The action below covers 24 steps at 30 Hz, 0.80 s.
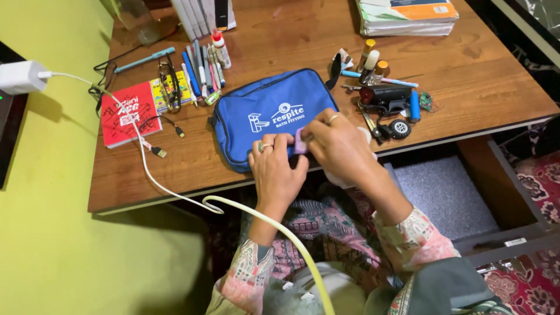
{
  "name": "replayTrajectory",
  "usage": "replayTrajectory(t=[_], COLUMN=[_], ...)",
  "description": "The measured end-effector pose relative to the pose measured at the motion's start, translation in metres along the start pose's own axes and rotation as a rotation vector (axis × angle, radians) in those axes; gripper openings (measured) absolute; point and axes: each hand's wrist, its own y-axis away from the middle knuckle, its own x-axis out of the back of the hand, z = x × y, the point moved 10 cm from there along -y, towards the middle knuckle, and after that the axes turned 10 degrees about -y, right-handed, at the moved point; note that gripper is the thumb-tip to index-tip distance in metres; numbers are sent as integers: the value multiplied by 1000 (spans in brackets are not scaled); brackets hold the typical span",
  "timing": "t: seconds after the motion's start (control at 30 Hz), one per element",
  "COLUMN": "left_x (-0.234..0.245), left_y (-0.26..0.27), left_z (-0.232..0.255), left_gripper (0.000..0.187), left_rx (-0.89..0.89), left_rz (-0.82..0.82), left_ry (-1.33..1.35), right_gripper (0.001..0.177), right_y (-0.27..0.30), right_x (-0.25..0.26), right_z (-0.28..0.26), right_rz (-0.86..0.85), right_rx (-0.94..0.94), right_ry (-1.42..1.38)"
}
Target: The person wipes the exterior and interior of a blue zippered pouch with a cloth, then wipes a small black handheld device. The pouch is placed on a wooden desk with various stationery items nearby.
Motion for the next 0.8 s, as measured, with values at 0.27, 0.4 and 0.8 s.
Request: replayTrajectory(t=[0.27,0.4,0.8], left_x=[1,-5,-9], left_y=[-3,-5,8], left_z=[-4,25,39], left_gripper=[37,54,28], left_rx=[13,-119,-122], left_rz=[-48,-31,-10], left_ry=[0,10,142], right_gripper=[18,17,19], right_y=[-3,7,-22], right_x=[33,19,0], right_z=[46,37,90], right_rz=[105,65,109], right_rx=[-96,-117,-178], right_ry=[-35,-68,-43])
